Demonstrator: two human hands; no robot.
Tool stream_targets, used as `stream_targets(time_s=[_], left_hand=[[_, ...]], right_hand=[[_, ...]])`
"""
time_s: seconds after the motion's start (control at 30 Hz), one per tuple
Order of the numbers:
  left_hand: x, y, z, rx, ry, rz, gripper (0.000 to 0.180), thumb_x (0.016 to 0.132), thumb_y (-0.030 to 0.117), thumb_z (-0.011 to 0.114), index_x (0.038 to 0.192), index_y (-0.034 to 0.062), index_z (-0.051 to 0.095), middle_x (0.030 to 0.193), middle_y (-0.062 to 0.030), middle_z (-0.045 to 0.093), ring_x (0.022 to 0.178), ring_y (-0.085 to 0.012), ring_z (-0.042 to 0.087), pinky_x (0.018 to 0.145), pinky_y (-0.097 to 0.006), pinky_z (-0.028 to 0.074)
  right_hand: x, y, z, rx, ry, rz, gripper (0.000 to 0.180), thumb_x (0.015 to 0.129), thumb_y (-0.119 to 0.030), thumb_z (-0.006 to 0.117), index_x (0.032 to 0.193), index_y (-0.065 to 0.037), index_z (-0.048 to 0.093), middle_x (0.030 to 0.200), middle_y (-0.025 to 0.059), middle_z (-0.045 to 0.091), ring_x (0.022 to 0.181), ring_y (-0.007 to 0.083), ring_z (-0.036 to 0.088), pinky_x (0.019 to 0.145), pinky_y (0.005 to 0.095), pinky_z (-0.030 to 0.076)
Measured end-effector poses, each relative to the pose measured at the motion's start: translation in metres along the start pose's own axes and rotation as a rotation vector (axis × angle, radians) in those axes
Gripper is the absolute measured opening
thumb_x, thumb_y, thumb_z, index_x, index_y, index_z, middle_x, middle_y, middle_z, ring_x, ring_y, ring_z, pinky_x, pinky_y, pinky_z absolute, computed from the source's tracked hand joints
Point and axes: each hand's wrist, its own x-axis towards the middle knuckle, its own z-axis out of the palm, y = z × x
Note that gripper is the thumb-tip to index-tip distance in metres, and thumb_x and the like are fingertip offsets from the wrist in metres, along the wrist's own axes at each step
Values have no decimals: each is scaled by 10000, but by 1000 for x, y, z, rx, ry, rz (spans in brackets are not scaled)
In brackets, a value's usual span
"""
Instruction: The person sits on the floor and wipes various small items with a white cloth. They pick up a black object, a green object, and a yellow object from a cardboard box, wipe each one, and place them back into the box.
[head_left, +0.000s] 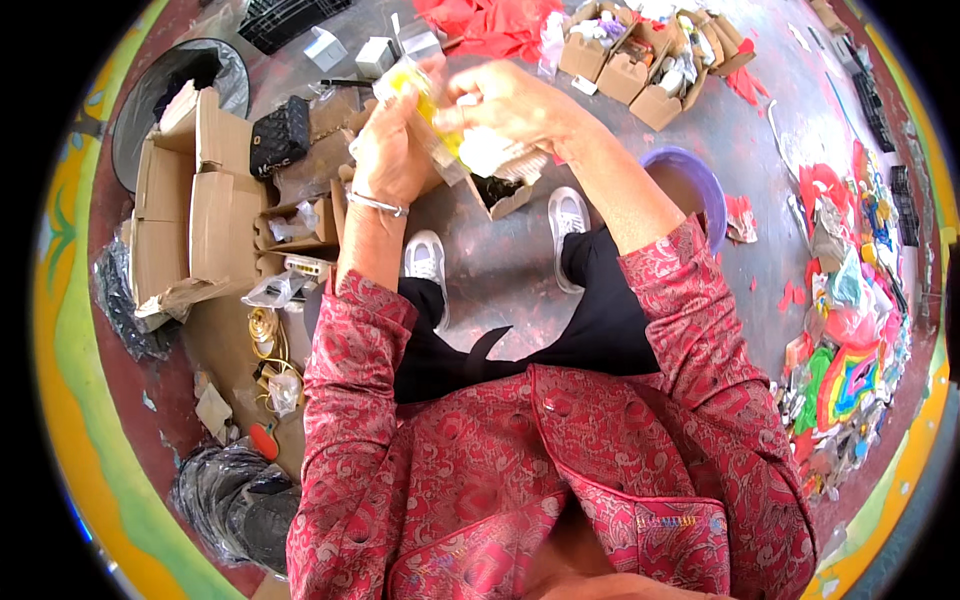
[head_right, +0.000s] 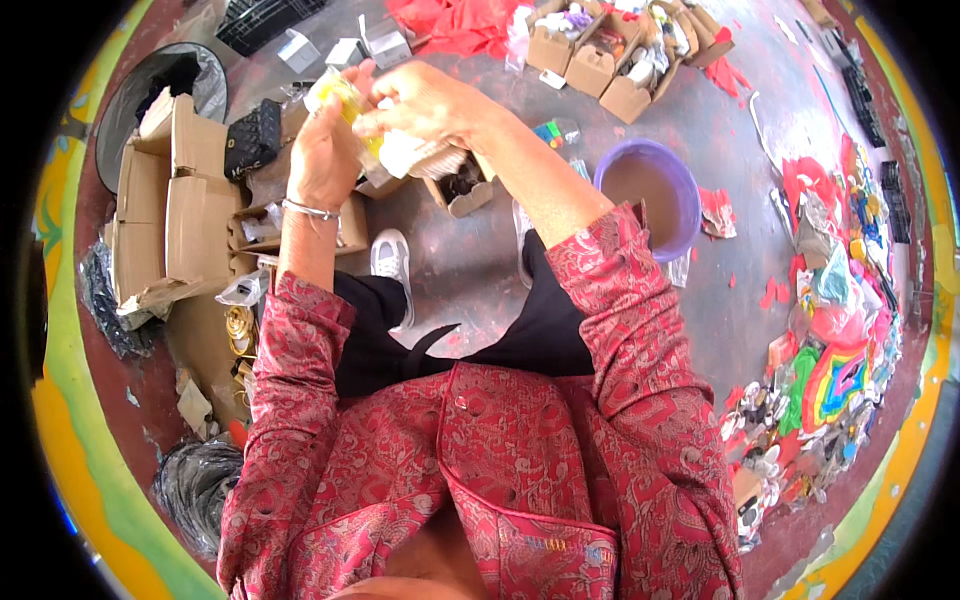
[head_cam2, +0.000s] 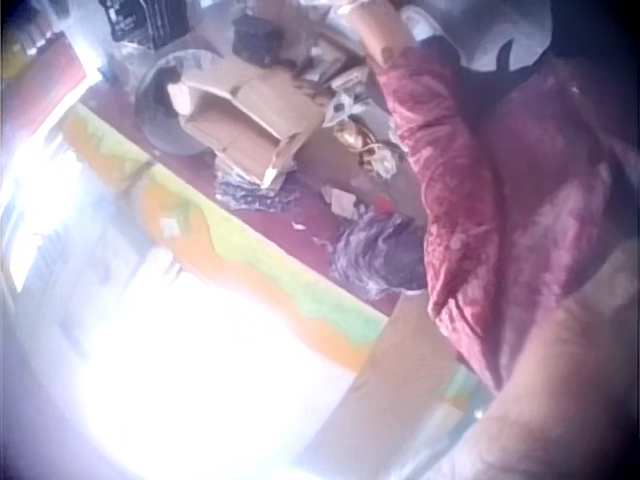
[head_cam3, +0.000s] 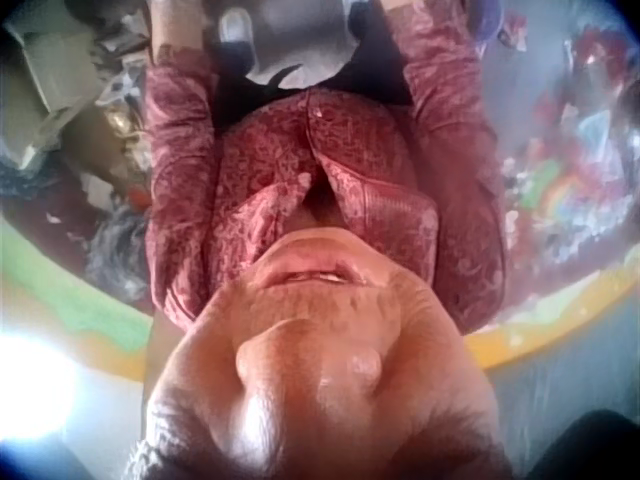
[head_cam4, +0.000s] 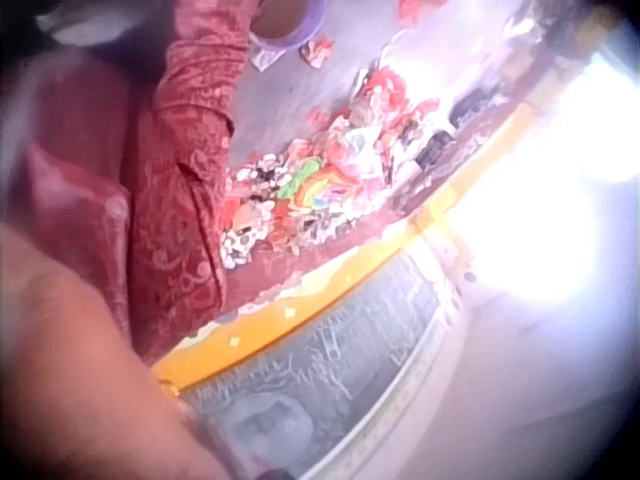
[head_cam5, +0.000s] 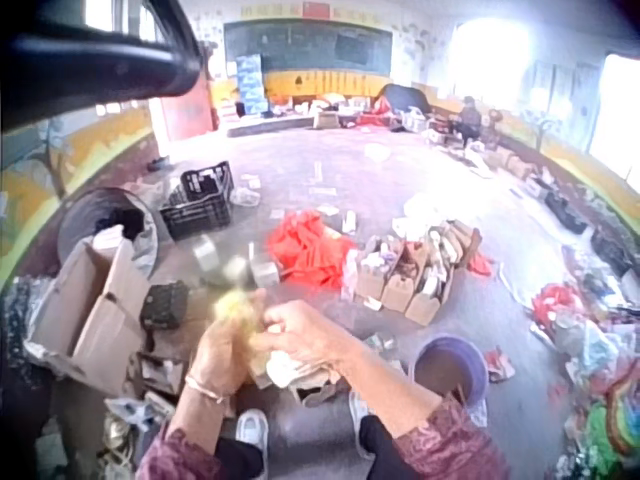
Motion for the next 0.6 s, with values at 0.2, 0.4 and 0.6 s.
stream_targets(time_s=[0.2, 0.4, 0.6], left_hand=[[14, 3, 1, -22, -95, 122, 401, 834, 208, 534, 1184, 28, 457, 1233, -88, 476, 1099, -206, 467, 952, -359, 358], [24, 3, -11, -24, -29, 26, 376, 823, 250, 570, 1119, 40, 469, 1208, -78, 473, 1113, -205, 438, 943, -419, 350], [18, 26, -32, -316, 450, -60, 475, 810, 118, 531, 1199, 24, 276, 1233, -252, 361, 1082, -340, 440, 946, -464, 348]], right_hand=[[16, 6, -8, 87, 39, -132, 188, 754, -151, 645, 883, -17, 617, 712, -7, 572, 594, 55, 526, 507, 205, 414], [23, 12, -18, -102, 94, -87, 247, 745, -218, 629, 854, 4, 628, 700, 64, 604, 631, 98, 564, 573, 247, 438], [39, 87, -47, -460, 50, 179, 189, 717, -195, 636, 687, -9, 614, 588, 13, 543, 527, 75, 489, 479, 265, 391]])
